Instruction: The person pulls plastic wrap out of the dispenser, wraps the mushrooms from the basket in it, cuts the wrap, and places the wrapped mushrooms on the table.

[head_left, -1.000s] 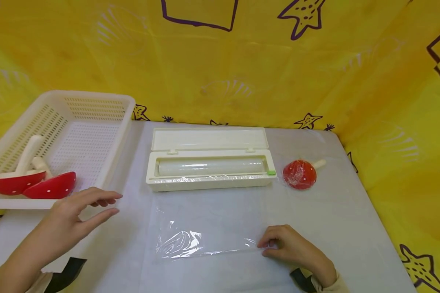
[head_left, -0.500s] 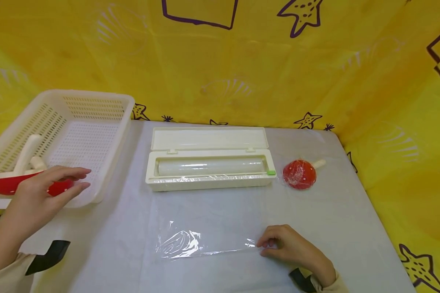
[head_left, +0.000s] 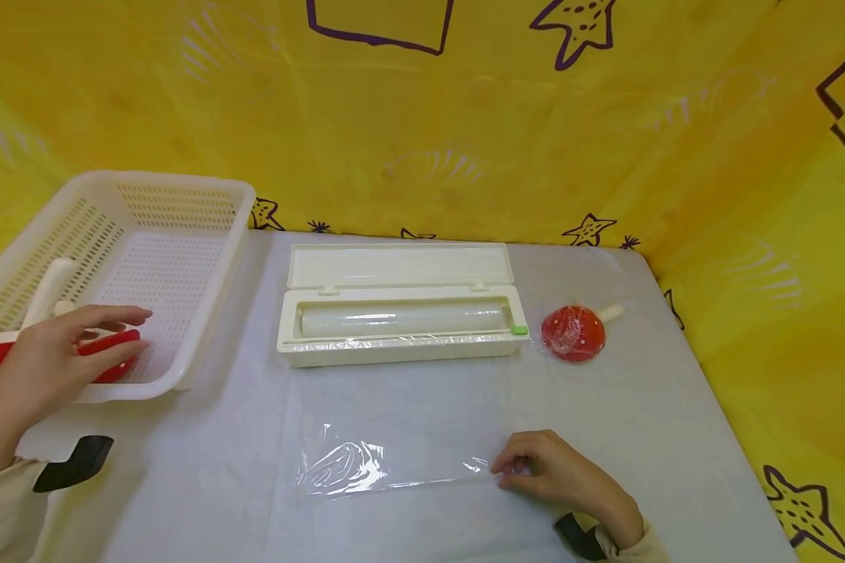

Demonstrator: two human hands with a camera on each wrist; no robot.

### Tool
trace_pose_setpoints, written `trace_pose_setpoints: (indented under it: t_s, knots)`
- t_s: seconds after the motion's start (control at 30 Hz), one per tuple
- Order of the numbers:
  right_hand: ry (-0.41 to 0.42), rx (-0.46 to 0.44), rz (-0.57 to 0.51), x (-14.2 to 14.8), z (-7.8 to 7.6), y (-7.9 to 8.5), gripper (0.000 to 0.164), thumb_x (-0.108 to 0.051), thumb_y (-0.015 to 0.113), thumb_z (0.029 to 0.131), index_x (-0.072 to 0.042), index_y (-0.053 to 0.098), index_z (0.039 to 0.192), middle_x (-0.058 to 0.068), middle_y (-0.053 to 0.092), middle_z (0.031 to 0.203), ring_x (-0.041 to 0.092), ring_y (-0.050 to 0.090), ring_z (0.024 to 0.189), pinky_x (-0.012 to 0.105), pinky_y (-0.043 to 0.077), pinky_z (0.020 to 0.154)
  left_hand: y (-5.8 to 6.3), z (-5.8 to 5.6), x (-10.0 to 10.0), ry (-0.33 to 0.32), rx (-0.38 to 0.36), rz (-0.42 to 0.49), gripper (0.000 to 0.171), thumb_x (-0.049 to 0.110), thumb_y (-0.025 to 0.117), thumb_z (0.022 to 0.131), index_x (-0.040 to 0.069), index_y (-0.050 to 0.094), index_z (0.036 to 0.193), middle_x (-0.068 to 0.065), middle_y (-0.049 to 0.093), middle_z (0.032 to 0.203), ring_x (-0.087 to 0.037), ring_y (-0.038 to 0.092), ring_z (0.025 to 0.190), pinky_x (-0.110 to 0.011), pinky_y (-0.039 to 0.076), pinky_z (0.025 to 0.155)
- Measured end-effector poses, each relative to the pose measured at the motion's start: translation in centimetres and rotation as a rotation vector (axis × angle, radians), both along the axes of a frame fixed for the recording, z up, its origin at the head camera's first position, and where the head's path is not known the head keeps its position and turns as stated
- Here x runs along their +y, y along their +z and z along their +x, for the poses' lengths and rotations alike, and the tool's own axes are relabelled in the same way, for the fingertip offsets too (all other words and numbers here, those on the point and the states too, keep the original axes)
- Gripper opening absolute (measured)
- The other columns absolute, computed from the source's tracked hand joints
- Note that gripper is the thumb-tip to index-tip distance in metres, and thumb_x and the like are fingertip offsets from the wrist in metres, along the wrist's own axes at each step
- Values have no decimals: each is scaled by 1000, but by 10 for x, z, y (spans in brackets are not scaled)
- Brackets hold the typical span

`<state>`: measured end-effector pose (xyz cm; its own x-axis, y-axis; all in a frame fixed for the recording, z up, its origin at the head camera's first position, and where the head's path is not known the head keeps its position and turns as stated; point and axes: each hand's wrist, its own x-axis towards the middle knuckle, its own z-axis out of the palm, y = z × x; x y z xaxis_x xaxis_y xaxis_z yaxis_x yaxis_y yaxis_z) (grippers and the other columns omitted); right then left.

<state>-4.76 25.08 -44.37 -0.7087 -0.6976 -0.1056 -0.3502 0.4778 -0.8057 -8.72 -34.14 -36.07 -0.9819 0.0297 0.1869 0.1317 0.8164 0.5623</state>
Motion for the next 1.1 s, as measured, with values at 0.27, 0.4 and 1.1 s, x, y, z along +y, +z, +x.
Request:
trace_pose_setpoints:
  t_s: [0.27,0.4,1.1]
  knots:
    - [6,-13,-8,0,-1,2,9,-14,76,87,-13,75,96,-3,73,89,-5,57,79,20,53,66,-12,-10,-21,-12,-108,-102,40,18,80,83,7,67,119,37,58,104,26,33,80,-3,36,63]
    - [2,-38,5,0,-2,2,10,-15,76,87,-13,76,97,-4,73,89,-4,59,81,21,55,69,-15,-13,-25,-6,-145,-149,41,15,79,84,4,66,121,-20,68,113,13,47,86,-5,35,62]
    - [-7,-25,-11,0,0,-1,9,-14,77,86,-13,75,95,-1,72,87,-5,58,78,20,54,67,-7,-11,-15,57,-271,-271,45,-2,73,81,-12,55,122,-44,55,110,-51,50,88,-60,52,71]
